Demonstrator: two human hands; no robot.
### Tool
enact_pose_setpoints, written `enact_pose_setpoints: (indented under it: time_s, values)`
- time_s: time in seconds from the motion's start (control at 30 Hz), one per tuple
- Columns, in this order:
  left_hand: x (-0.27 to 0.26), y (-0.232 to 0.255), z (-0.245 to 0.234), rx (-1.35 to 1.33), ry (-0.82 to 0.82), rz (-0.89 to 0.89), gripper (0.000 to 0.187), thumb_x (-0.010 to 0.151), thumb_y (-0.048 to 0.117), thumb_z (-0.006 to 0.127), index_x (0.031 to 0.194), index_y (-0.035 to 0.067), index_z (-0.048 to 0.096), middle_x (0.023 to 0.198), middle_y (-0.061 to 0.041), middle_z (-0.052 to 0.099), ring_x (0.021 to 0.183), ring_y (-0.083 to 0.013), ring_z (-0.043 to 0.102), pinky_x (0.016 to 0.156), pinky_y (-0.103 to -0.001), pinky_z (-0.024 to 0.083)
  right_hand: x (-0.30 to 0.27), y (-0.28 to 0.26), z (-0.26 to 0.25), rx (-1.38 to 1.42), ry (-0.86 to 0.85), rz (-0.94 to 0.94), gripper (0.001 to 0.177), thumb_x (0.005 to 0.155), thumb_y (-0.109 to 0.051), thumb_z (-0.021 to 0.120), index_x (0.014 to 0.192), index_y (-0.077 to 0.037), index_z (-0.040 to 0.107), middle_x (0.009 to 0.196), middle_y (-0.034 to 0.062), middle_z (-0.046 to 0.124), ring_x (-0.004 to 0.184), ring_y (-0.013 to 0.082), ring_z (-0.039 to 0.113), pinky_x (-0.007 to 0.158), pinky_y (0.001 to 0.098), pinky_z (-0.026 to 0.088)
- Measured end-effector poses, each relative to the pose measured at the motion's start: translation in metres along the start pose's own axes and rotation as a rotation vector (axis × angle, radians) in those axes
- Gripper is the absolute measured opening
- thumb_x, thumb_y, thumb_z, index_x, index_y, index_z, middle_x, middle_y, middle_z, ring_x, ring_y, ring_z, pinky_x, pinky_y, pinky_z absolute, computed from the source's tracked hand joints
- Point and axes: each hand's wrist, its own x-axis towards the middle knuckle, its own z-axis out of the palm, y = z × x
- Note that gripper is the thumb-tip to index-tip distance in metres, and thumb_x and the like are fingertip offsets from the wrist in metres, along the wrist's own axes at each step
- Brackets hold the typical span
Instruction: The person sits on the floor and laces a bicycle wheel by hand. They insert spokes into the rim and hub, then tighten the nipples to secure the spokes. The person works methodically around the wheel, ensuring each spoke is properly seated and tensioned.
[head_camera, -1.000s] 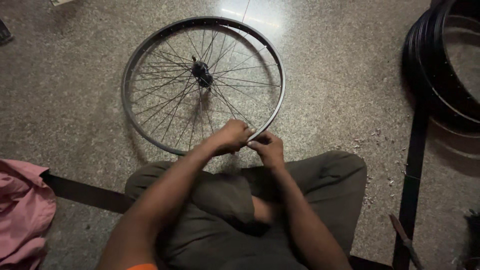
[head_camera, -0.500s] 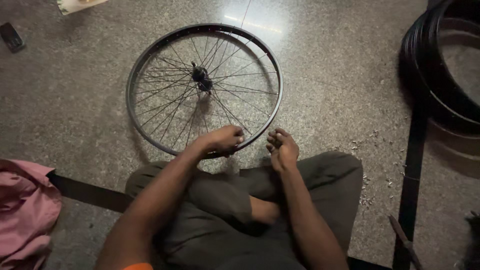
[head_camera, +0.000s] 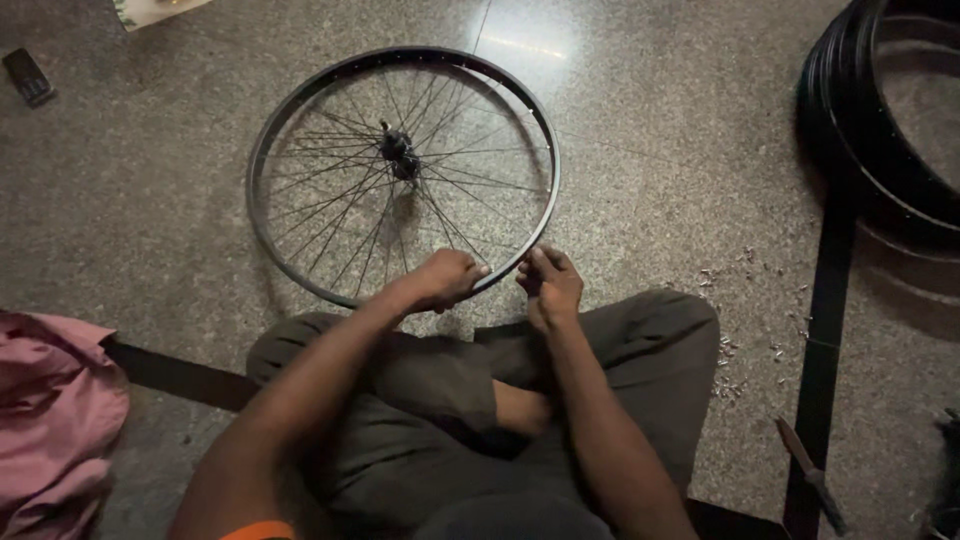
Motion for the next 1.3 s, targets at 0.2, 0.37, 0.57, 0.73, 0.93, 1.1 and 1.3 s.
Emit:
enact_pose_setpoints:
  time_s: [0.2, 0.37, 0.57, 0.73, 0.93, 1.1, 1.3]
  values:
    - [0.029, -0.047, 0.011, 0.102, 0.010, 0.164, 0.035, 0.092, 0.037, 0.059, 0.098, 0.005, 0.070, 0.082, -0.016, 0.073, 0.075, -0.0334, 0.074, 0.070, -0.048, 0.059, -0.007, -0.007, 0.013, -0.163, 0.069, 0.019, 0.017, 0.092, -0.014, 0.073, 0.102, -0.001, 0.068, 0.080, 0.0080, 0.071, 0.063, 0.0173, 0.065, 0.054, 0.0307, 0.055]
    - [0.033, -0.054, 0.032, 0.271, 0.060, 0.180, 0.048, 0.103, 0.044, 0.056, 0.096, 0.001, 0.076, 0.092, -0.026, 0.073, 0.088, -0.0423, 0.070, 0.083, -0.051, 0.055, -0.009, -0.005, 0.011, -0.089, 0.090, 0.094, 0.016, 0.094, -0.015, 0.074, 0.098, -0.002, 0.066, 0.076, 0.0056, 0.066, 0.061, 0.0159, 0.064, 0.055, 0.0308, 0.057]
    - [-0.028, 0.005, 0.019, 0.233, 0.617, 0.029, 0.041, 0.090, 0.042, 0.066, 0.105, 0.004, 0.068, 0.099, -0.023, 0.072, 0.090, -0.0439, 0.069, 0.075, -0.056, 0.053, -0.005, -0.001, 0.009, -0.102, 0.110, 0.114, 0.012, 0.091, -0.014, 0.075, 0.096, -0.005, 0.068, 0.073, 0.0061, 0.065, 0.058, 0.0175, 0.063, 0.054, 0.0316, 0.056]
    - [-0.021, 0.000, 0.004, 0.447, 0.362, 0.057, 0.036, 0.095, 0.041, 0.062, 0.113, 0.009, 0.069, 0.099, -0.020, 0.074, 0.097, -0.0401, 0.071, 0.083, -0.054, 0.054, -0.004, 0.007, 0.011, -0.079, 0.095, 0.106, 0.013, 0.091, -0.011, 0.076, 0.095, -0.005, 0.065, 0.073, 0.0049, 0.065, 0.059, 0.0168, 0.063, 0.055, 0.0323, 0.057]
    - [0.001, -0.017, 0.001, 0.496, 0.288, 0.104, 0.026, 0.080, 0.020, 0.064, 0.102, 0.017, 0.077, 0.098, -0.017, 0.074, 0.096, -0.0387, 0.071, 0.081, -0.051, 0.056, -0.003, 0.014, 0.009, -0.117, 0.098, 0.091, 0.012, 0.091, -0.009, 0.074, 0.099, -0.003, 0.066, 0.075, 0.0043, 0.065, 0.060, 0.0154, 0.063, 0.055, 0.0315, 0.057]
    - [-0.003, -0.014, -0.005, 0.063, 0.421, 0.275, 0.024, 0.080, 0.021, 0.062, 0.097, 0.017, 0.079, 0.096, -0.015, 0.076, 0.093, -0.0372, 0.073, 0.082, -0.047, 0.058, -0.008, 0.012, 0.014, -0.183, 0.105, 0.064, 0.013, 0.094, -0.012, 0.072, 0.100, -0.003, 0.066, 0.074, 0.0066, 0.064, 0.059, 0.0166, 0.061, 0.055, 0.0307, 0.056]
    - [0.026, -0.005, 0.054, 0.213, 0.396, 0.092, 0.025, 0.088, 0.023, 0.059, 0.106, 0.011, 0.072, 0.097, -0.020, 0.073, 0.096, -0.0424, 0.069, 0.082, -0.054, 0.053, -0.027, 0.008, 0.022, -0.110, 0.093, 0.069, 0.011, 0.096, -0.012, 0.070, 0.099, -0.003, 0.065, 0.077, 0.0058, 0.065, 0.065, 0.0164, 0.064, 0.060, 0.0312, 0.057]
